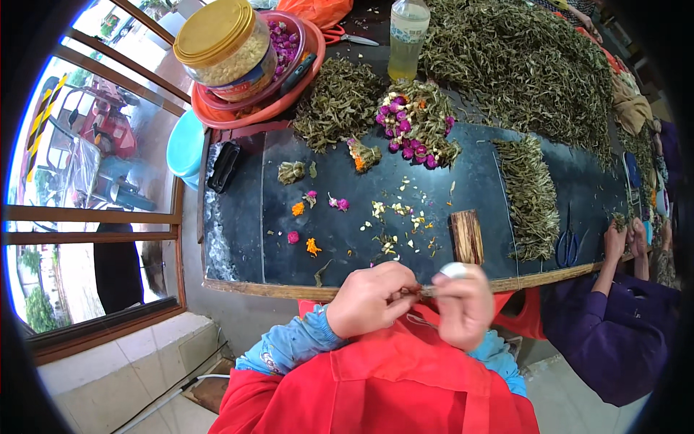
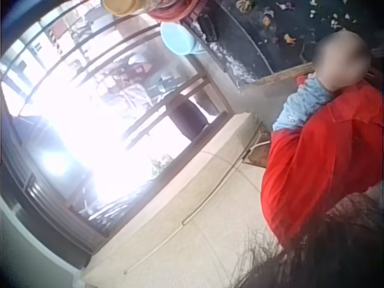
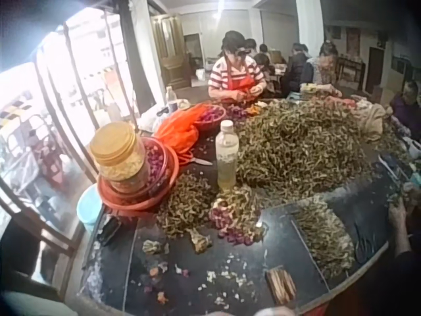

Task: The person sits at a table and assembles small bundles of dried herbs and flowers. They pick individual dried items, including purple and orange flowers and green leaves, and tie them together with a thin string. The person repeatedly ties the string around the small bunches to secure them.

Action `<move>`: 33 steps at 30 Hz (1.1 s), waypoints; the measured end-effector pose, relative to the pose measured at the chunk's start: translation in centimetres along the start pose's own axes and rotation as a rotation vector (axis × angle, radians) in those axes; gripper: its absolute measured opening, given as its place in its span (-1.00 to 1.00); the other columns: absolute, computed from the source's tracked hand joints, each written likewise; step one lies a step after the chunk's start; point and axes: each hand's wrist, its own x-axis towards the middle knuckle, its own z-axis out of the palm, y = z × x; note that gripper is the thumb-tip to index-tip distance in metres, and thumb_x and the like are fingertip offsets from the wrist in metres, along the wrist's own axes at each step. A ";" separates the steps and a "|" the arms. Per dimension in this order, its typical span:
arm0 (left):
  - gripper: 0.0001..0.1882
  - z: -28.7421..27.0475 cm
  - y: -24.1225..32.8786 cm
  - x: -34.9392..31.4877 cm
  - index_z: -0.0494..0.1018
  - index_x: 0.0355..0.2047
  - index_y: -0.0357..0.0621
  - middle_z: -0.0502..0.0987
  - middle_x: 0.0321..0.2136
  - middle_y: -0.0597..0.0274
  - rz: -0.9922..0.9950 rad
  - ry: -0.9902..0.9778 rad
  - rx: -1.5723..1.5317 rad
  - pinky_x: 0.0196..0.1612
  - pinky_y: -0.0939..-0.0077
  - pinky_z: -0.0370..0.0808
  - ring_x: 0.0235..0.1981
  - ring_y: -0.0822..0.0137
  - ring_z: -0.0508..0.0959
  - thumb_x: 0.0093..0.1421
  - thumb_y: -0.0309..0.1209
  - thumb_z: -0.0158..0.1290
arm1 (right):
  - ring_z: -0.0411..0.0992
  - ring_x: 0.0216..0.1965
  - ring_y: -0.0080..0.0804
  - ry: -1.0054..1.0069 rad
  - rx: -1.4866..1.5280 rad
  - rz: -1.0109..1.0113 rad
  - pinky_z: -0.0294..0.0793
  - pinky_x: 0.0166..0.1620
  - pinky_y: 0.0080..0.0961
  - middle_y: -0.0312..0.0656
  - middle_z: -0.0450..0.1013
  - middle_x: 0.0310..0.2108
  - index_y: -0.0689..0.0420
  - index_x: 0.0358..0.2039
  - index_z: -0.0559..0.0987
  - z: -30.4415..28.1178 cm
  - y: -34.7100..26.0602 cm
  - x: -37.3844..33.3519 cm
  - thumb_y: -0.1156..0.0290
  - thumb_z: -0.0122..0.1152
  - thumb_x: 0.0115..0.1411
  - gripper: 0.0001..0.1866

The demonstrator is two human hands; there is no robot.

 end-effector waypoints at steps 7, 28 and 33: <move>-0.86 -1.6 -3.8 0.3 0.60 -0.33 -0.08 0.57 -0.39 0.15 0.027 -0.113 0.408 -0.31 0.26 0.55 -0.36 0.08 0.60 0.11 -0.35 0.20 | 0.34 -0.70 -0.47 0.182 0.464 0.079 0.28 -0.71 -0.66 -0.11 0.40 -0.56 0.09 -0.17 0.17 -4.4 -1.7 0.6 0.30 -0.08 0.46 -0.81; -0.85 -2.0 -2.7 2.5 0.51 -0.12 -0.26 0.62 -0.17 0.10 -0.488 0.062 -1.085 -0.35 0.64 0.54 -0.25 0.40 0.63 0.33 -0.50 0.08 | 0.53 -0.57 -0.59 -0.190 0.149 0.420 0.50 -0.51 -0.65 -0.18 0.58 -0.43 0.27 -0.17 0.64 0.8 1.4 0.7 0.63 0.25 0.21 -0.83; -0.86 -1.7 -3.3 1.5 0.51 -0.12 -0.20 0.60 -0.16 0.12 -0.462 0.070 -1.315 -0.38 0.67 0.47 -0.24 0.43 0.60 0.34 -0.49 0.07 | 0.49 -0.60 -0.62 -0.227 0.050 0.436 0.45 -0.54 -0.65 -0.19 0.58 -0.45 0.25 -0.17 0.65 0.8 0.9 0.9 0.60 0.27 0.20 -0.83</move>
